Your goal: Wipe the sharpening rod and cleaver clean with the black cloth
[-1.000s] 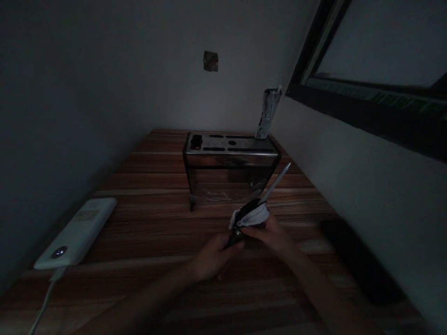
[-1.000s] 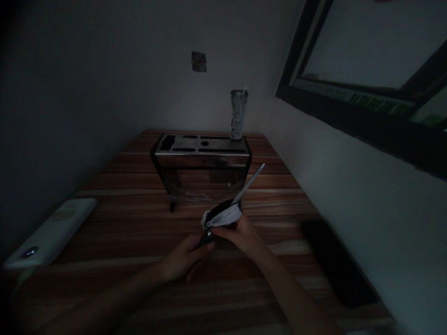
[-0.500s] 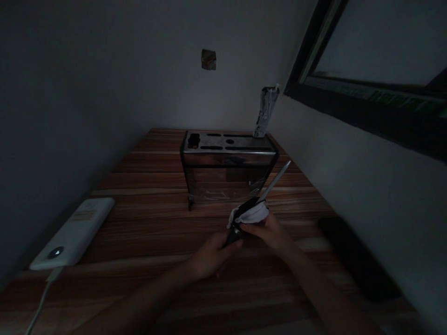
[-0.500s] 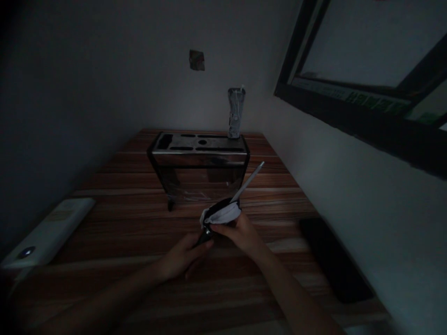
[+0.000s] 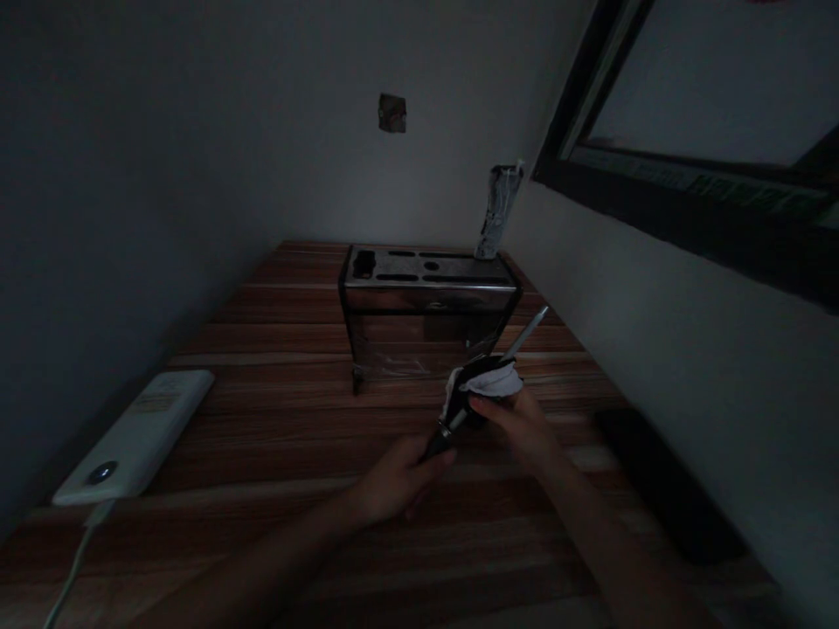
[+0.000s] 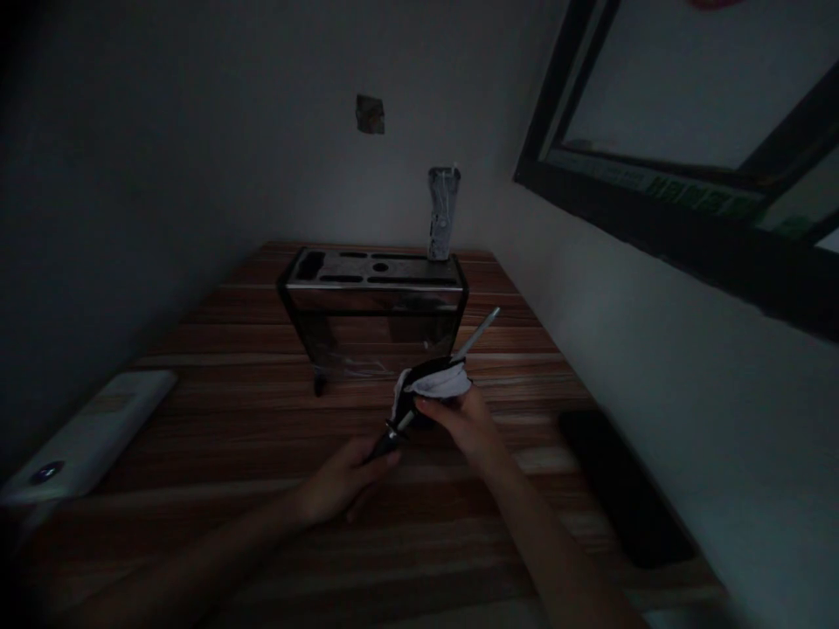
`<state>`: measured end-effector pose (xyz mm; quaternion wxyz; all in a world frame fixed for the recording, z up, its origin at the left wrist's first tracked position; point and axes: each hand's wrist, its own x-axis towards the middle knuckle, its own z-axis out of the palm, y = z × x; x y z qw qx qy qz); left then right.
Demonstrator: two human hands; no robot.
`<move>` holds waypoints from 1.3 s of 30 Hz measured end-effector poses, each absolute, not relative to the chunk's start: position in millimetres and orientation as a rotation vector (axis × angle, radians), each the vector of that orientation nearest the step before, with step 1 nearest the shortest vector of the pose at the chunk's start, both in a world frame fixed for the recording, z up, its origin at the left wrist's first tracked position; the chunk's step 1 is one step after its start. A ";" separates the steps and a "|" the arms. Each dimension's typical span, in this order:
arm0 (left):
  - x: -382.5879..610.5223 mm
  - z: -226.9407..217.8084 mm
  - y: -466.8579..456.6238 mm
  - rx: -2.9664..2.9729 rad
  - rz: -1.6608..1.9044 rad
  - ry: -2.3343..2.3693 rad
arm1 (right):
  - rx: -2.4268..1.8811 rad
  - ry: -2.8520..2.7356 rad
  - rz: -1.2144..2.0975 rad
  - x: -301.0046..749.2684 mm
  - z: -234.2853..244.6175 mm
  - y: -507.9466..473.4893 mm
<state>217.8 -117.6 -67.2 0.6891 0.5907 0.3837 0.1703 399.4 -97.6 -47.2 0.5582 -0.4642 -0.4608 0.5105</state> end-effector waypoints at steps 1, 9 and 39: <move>217.7 -67.2 -117.6 1.327 0.381 0.861 | -1.090 -1.056 1.192 401.0 -47.3 -96.1; 218.0 -72.5 -118.1 1.353 0.359 0.863 | -1.030 -0.817 1.077 416.6 -41.1 -86.0; 216.0 -59.5 -122.0 1.609 0.265 0.843 | -0.882 -0.426 0.677 506.0 -31.8 -65.1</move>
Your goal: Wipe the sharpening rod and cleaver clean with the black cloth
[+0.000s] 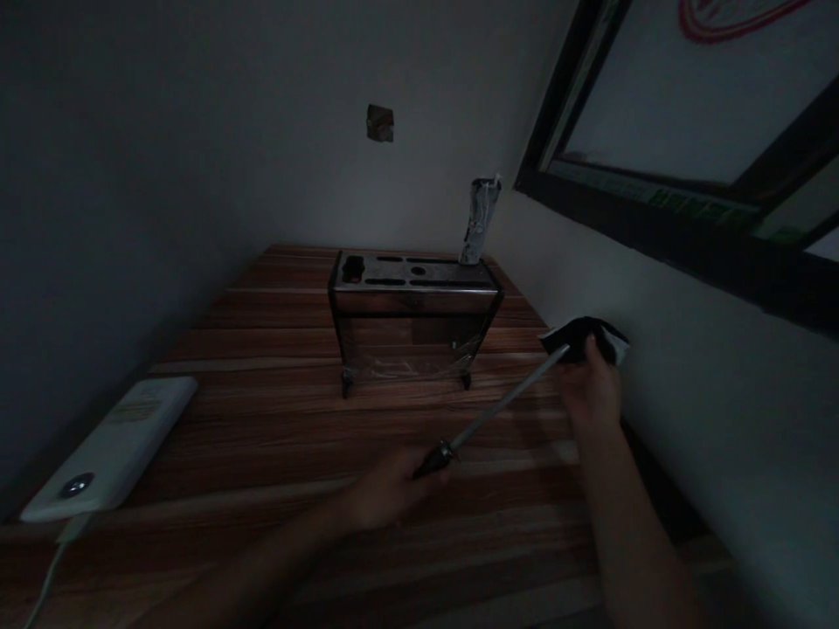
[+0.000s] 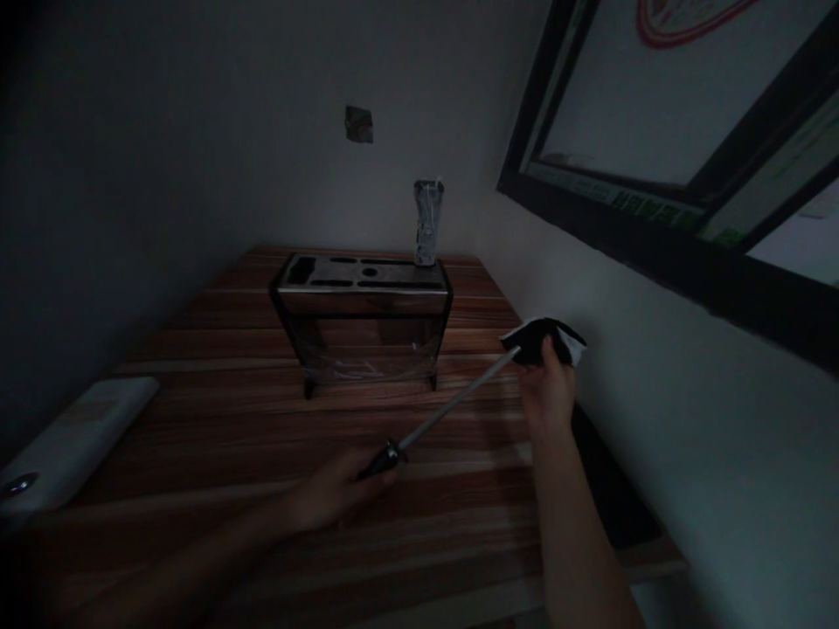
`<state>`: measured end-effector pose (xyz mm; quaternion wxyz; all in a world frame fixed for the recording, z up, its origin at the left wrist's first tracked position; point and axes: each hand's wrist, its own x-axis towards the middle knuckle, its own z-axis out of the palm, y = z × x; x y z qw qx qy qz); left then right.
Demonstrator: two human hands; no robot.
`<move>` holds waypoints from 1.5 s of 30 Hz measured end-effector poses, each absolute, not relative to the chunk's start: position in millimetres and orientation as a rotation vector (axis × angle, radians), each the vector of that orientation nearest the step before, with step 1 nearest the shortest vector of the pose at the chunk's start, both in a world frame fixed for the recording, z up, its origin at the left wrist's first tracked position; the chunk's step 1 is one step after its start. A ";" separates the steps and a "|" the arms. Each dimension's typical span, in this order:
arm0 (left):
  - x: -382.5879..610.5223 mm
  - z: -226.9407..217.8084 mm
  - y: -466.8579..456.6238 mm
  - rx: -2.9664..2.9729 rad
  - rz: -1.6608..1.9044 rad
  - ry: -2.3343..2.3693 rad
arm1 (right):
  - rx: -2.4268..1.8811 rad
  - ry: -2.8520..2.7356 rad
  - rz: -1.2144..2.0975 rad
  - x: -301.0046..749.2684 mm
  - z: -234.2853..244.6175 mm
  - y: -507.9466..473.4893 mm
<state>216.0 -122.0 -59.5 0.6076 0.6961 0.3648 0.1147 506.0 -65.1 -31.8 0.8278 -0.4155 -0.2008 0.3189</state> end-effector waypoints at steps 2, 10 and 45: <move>215.6 -61.3 -122.1 1.574 0.283 0.846 | -0.875 -0.463 0.741 500.1 -33.1 -64.0; 214.7 -68.2 -123.0 1.455 0.435 0.864 | -0.848 -0.676 0.917 478.8 -34.5 -64.6; 218.4 -61.9 -118.1 1.730 0.753 1.048 | -1.231 -1.403 1.262 416.3 -33.1 -104.0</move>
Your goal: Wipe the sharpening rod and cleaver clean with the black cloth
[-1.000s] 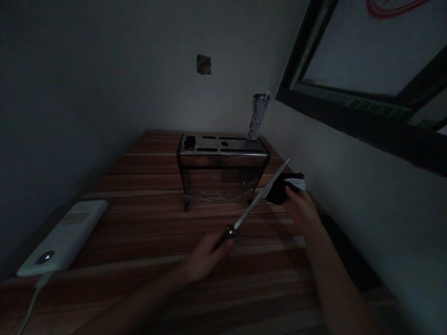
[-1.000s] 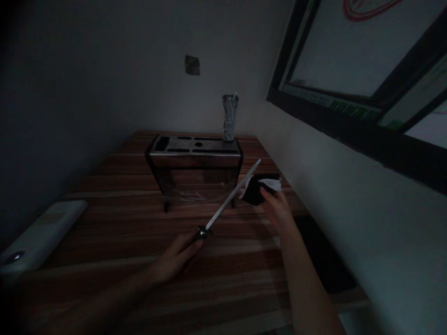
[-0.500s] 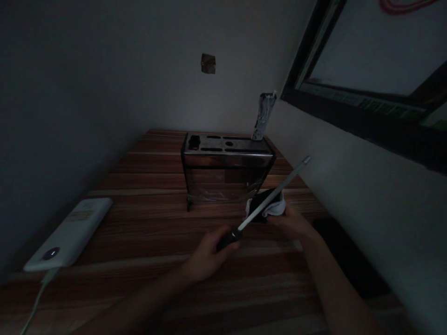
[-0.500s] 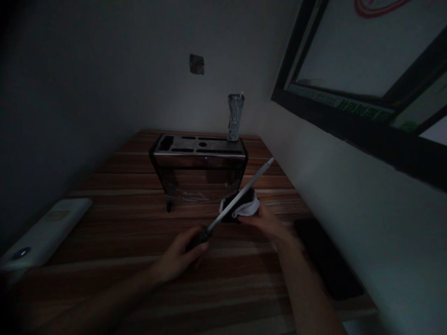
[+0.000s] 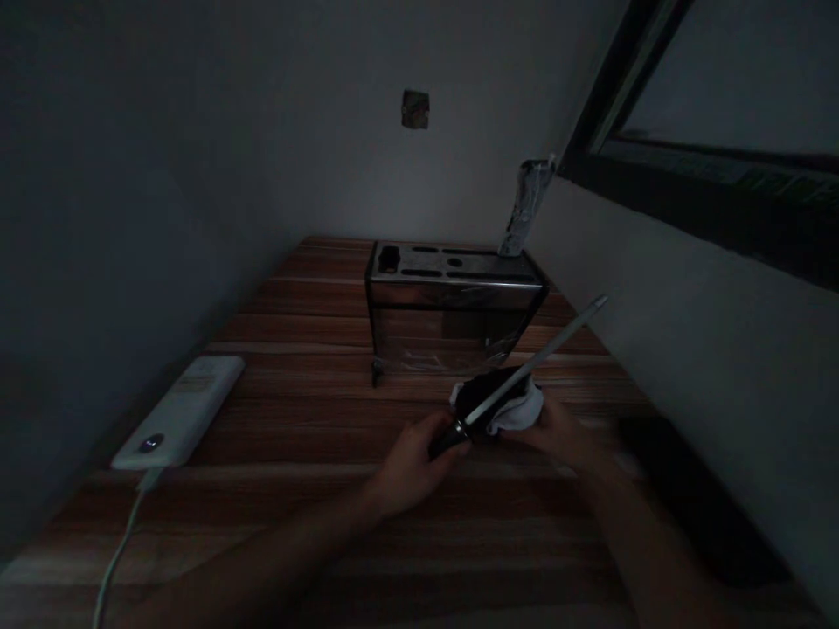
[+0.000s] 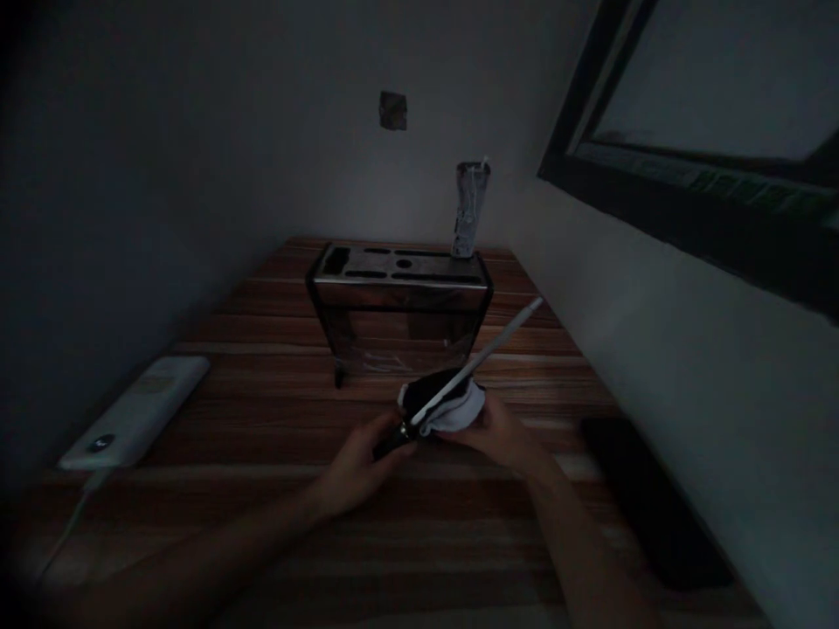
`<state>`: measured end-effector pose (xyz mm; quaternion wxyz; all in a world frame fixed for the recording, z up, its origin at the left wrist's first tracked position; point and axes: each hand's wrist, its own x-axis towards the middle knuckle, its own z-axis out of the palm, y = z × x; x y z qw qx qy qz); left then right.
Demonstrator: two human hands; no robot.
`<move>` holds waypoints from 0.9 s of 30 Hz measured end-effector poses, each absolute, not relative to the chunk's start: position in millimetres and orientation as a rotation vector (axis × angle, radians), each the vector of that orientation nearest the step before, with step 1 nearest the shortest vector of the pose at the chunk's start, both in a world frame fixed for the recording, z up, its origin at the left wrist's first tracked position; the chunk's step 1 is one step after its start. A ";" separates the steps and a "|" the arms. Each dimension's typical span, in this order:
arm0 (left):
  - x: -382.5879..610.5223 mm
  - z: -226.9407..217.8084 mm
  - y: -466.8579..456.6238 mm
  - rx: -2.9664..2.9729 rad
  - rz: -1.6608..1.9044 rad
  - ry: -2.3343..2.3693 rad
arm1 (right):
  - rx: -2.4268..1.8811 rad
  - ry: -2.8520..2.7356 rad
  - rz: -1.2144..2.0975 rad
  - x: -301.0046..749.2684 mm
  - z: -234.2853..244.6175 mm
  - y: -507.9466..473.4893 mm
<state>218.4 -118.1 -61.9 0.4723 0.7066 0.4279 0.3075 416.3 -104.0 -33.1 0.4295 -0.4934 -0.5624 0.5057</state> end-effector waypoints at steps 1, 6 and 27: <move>218.6 -62.6 -117.8 1.728 0.760 1.047 | -1.241 -1.391 1.257 413.0 -33.1 -103.6; 217.7 -64.5 -116.6 1.746 0.741 1.040 | -1.241 -1.353 1.259 398.4 -42.3 -99.8; 214.8 -62.4 -115.0 1.840 0.453 0.931 | -1.287 -1.382 1.098 391.2 -61.0 -113.5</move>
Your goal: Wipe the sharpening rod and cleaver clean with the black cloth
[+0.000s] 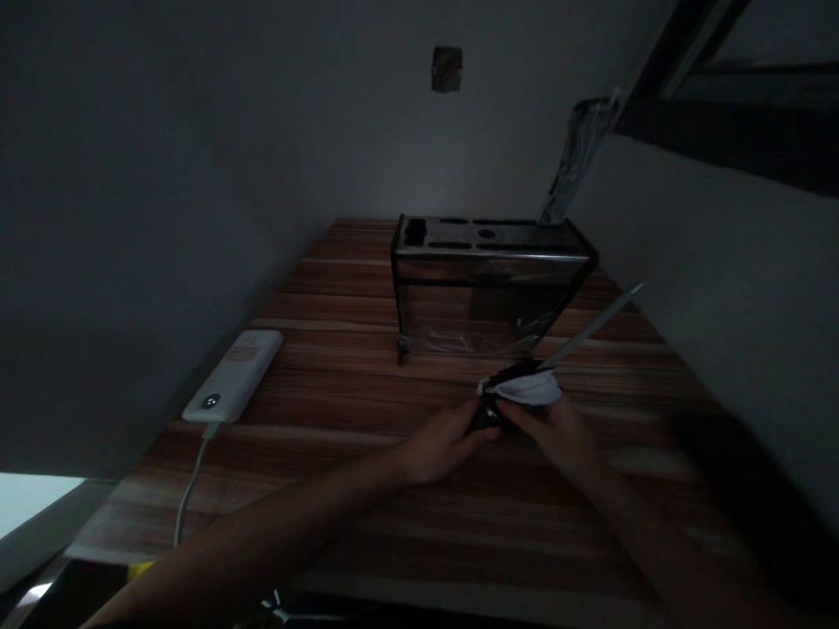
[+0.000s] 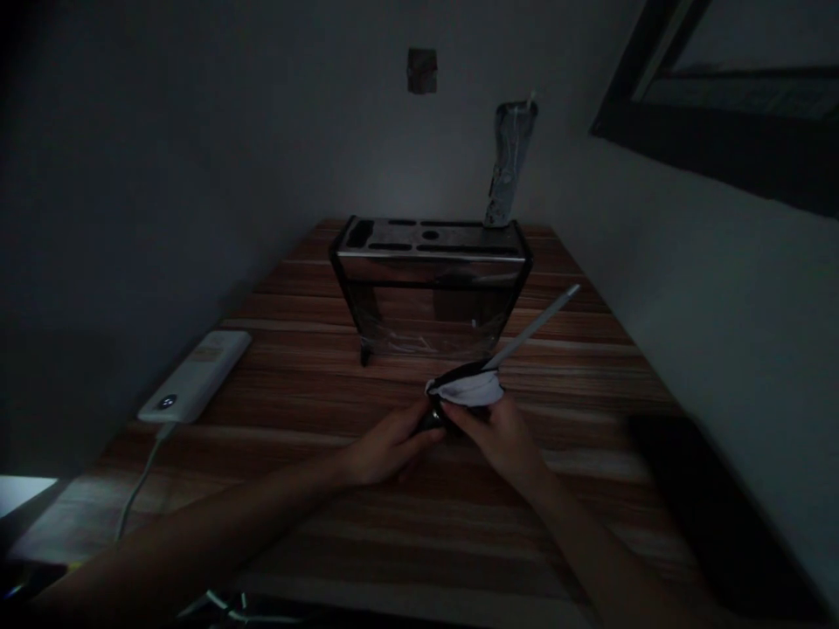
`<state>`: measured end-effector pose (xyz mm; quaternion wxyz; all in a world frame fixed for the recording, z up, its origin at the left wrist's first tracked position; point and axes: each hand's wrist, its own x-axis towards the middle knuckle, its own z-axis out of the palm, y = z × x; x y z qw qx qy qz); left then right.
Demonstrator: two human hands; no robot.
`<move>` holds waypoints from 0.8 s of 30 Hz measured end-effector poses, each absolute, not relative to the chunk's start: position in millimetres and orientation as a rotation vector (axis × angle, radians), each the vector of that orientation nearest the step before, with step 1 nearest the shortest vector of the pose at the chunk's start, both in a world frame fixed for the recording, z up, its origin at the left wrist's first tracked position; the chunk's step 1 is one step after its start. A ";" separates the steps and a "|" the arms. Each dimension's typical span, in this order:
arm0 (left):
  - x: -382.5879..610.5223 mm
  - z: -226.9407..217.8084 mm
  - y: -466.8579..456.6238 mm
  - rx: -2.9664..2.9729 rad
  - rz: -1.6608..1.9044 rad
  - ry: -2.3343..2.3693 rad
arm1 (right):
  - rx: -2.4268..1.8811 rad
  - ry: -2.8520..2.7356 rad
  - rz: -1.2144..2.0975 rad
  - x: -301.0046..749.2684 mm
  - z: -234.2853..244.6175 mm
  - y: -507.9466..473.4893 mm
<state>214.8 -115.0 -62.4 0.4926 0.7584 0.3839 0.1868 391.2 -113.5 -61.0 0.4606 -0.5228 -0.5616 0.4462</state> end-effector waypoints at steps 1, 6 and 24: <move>214.9 -62.5 -114.9 1.851 0.474 0.933 | -1.284 -1.374 1.102 391.0 -61.1 -114.2; 216.0 -64.8 -114.1 1.861 0.562 0.907 | -1.244 -1.332 1.120 386.4 -57.7 -117.4; 217.0 -56.7 -114.2 1.960 0.486 0.931 | -1.235 -1.325 1.137 387.4 -43.5 -120.8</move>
